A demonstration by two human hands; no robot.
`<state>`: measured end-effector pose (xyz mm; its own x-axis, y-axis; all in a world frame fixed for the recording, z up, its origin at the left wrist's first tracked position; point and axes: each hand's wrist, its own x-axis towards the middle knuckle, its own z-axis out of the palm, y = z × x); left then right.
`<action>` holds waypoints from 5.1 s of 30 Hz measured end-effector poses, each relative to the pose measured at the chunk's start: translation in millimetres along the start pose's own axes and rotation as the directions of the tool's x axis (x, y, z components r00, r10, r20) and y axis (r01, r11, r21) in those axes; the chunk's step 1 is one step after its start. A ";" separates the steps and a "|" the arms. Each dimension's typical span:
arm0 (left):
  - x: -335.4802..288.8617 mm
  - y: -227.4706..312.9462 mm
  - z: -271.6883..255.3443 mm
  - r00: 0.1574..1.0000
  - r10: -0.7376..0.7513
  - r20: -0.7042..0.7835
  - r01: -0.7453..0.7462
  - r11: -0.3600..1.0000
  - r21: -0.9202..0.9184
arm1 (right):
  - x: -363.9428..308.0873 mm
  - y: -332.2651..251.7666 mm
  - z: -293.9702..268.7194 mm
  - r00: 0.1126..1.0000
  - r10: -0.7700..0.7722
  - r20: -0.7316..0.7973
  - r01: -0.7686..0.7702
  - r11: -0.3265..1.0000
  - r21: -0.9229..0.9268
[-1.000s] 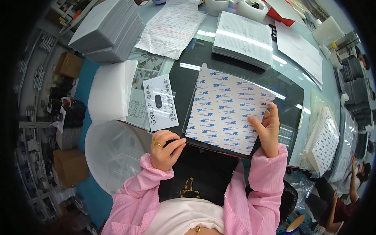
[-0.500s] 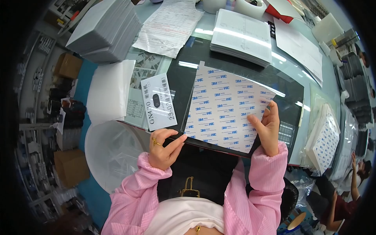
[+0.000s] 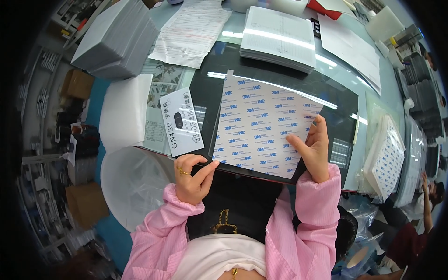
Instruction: Apply adhesive labels or protective films to flat square components on a workbench.
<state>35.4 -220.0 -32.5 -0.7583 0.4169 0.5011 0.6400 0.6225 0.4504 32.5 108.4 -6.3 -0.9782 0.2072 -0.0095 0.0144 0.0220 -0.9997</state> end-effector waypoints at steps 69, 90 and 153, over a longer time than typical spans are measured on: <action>39.7 98.0 50.3 0.959 0.138 0.246 -0.116 0.988 -0.102 | -4.8 7.8 -1.8 0.983 -0.168 -0.069 0.150 0.965 -0.214; 9.2 -72.1 -82.8 0.896 0.006 0.445 -0.122 0.965 0.233 | -4.4 8.6 -8.8 0.978 -0.197 -0.064 0.176 0.953 -0.248; 179.7 -20.6 29.6 0.731 0.623 0.279 -0.578 0.782 -0.234 | 17.8 4.2 -115.0 0.797 -0.294 -0.527 0.086 0.920 -0.382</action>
<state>-117.8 -138.3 26.4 -0.1899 0.8775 0.4403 0.9676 0.0912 0.2356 39.0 224.6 -7.9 -0.6748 0.6746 0.2994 0.0079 0.4123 -0.9110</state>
